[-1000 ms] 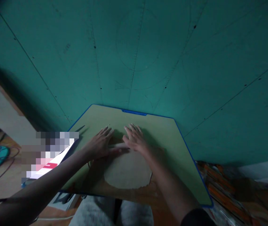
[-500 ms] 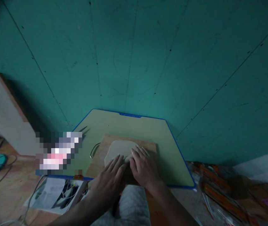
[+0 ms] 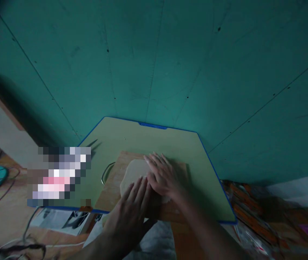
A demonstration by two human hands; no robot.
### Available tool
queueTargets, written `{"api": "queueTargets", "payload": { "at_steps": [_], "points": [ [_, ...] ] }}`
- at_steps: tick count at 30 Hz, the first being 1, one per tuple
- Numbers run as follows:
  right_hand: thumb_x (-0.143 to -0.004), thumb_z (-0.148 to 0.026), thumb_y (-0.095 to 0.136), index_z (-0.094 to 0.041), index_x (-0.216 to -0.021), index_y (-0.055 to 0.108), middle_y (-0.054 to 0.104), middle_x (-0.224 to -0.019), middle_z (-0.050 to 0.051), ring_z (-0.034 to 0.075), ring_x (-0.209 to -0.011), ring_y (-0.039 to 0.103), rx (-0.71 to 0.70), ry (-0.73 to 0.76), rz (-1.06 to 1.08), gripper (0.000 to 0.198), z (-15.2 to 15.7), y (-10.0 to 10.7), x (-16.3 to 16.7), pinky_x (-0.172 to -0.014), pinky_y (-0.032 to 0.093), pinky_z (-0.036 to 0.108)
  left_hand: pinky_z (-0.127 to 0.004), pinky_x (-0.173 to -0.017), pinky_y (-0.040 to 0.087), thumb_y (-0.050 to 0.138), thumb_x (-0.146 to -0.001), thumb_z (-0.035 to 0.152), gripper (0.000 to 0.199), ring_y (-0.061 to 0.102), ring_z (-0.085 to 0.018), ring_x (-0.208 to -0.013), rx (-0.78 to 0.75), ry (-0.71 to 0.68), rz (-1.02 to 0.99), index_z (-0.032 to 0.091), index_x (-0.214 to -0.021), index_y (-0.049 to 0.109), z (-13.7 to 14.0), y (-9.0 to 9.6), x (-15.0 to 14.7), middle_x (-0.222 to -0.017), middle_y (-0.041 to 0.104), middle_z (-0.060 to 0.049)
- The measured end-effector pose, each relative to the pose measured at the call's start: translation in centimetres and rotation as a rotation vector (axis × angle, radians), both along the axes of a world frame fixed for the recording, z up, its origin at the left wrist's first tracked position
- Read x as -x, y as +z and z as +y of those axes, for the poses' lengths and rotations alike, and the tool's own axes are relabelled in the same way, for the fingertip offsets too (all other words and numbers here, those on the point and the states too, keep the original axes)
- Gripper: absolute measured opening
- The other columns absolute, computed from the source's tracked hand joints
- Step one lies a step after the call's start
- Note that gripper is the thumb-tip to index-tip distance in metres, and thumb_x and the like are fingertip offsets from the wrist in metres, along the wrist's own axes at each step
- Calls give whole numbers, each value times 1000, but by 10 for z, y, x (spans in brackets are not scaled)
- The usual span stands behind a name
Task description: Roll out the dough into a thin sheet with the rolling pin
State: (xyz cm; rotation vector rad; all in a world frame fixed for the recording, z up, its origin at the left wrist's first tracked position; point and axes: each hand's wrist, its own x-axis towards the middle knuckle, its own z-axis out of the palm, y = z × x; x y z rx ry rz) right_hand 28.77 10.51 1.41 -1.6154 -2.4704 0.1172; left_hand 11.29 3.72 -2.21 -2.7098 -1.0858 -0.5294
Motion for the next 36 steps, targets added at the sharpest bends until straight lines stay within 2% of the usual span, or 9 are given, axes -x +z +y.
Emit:
{"api": "queueTargets", "payload": {
  "at_steps": [6, 8, 12, 14, 17, 20, 27, 31, 36],
  "points": [
    [-95, -26, 37, -12, -152, 39, 38, -158, 14, 25, -150, 27, 103, -19, -42, 59, 25, 9, 11, -123, 17, 51, -58, -111, 35, 29, -88, 81, 97, 38, -42, -141, 143, 32, -16, 7, -150, 38, 21, 12, 10, -153, 42, -25],
    [-96, -26, 35, -12, -152, 38, 39, -158, 13, 25, -149, 27, 118, -26, -44, 58, 36, 9, 16, -123, 17, 51, -58, -109, 37, 34, -89, 79, 92, 39, -43, -141, 171, 39, -4, 9, -150, 39, 33, 18, 16, -152, 42, -25],
    [-98, -26, 32, -11, -153, 37, 36, -160, 12, 24, -150, 25, 183, -56, -39, 57, 56, 9, 26, -124, 15, 48, -61, -106, 40, 50, -93, 64, 71, 45, -42, -136, 178, 55, 64, 25, -151, 37, 53, 28, 24, -146, 51, -18],
    [-99, -26, 32, -11, -153, 37, 36, -160, 11, 24, -150, 25, 195, -63, -31, 56, 59, 9, 29, -124, 15, 47, -60, -104, 43, 52, -94, 59, 65, 48, -41, -133, 174, 61, 81, 26, -149, 40, 57, 32, 25, -141, 54, -18],
    [-98, -25, 32, -12, -152, 39, 40, -158, 11, 24, -149, 27, 155, -58, -14, 55, 51, 9, 26, -124, 16, 47, -56, -103, 46, 54, -94, 54, 59, 49, -40, -132, 187, 59, 88, 22, -143, 47, 52, 32, 23, -138, 57, -18],
    [-97, -25, 34, -11, -150, 42, 43, -156, 13, 25, -148, 32, 95, -54, -6, 55, 24, 5, 15, -123, 20, 49, -53, -106, 45, 55, -94, 54, 63, 46, -39, -136, 185, 51, 73, 16, -143, 47, 38, 27, 19, -145, 53, -19],
    [-95, -27, 36, -6, -146, 45, 46, -153, 18, 29, -147, 33, -116, 58, -49, 56, -46, -11, -22, -121, 27, 56, -55, -109, 42, 46, -90, 72, 82, 46, -40, -137, 41, 118, 28, 10, -142, 50, 6, 5, 6, -148, 50, -21],
    [-95, -29, 39, -3, -147, 42, 39, -156, 22, 33, -149, 27, -162, 15, -83, 59, -47, -15, -27, -118, 30, 58, -55, -110, 39, 50, -82, 79, 93, 44, -42, -139, 46, 157, 46, 6, -139, 53, 10, 3, -1, -147, 48, -26],
    [-95, -32, 39, -4, -150, 39, 38, -157, 20, 31, -148, 30, -70, 40, -89, 61, -23, -8, -21, -119, 29, 56, -51, -110, 40, 42, -84, 81, 95, 46, -41, -137, 49, 113, 54, 2, -137, 53, 32, 9, 3, -144, 51, -28]
  ]
}}
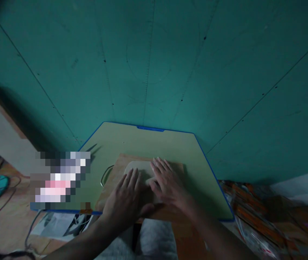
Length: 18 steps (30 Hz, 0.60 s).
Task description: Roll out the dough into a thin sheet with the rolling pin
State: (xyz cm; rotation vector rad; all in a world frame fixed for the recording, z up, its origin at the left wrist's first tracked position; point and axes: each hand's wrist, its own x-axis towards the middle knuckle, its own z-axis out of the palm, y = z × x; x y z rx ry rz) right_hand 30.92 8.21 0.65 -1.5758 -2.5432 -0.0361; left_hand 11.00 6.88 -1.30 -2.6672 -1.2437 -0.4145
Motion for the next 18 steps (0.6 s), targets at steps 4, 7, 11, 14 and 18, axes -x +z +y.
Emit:
{"api": "queueTargets", "payload": {
  "at_steps": [4, 7, 11, 14, 18],
  "points": [
    [-95, -42, 43, -10, -151, 40, 34, -159, 20, 32, -150, 24, 62, 45, 21, 64, 26, 6, 4, -120, 21, 59, -54, -110, 38, 34, -88, 79, 92, 46, -42, -136, -34, -60, -28, 5, -140, 50, 22, 4, 10, -144, 52, -26],
    [-96, -42, 43, -13, -150, 43, 33, -160, 19, 31, -150, 24, 76, 52, 21, 61, 47, 7, 8, -121, 18, 60, -57, -111, 34, 33, -92, 75, 83, 44, -43, -137, -39, -57, -39, 9, -138, 52, 39, 6, 17, -141, 55, -24],
    [-97, -39, 42, -13, -147, 47, 37, -158, 18, 29, -150, 25, 62, 22, 31, 57, 58, 4, 13, -122, 17, 58, -57, -110, 36, 36, -92, 73, 74, 46, -41, -135, -22, -76, -31, 14, -134, 55, 49, 8, 20, -138, 57, -22],
    [-96, -35, 41, -12, -146, 48, 41, -156, 18, 29, -149, 29, 16, -1, 53, 55, 41, 0, 12, -122, 18, 57, -54, -108, 39, 37, -93, 71, 76, 48, -41, -134, -54, -104, -23, 10, -135, 53, 36, 7, 18, -138, 57, -23],
    [-94, -31, 40, -6, -146, 46, 44, -154, 18, 30, -147, 32, -48, -7, 77, 58, -5, -7, 6, -120, 27, 55, -53, -107, 40, 41, -87, 77, 83, 50, -41, -132, -35, -119, -51, 10, -136, 53, 9, 7, 13, -139, 57, -22]
  ]
}}
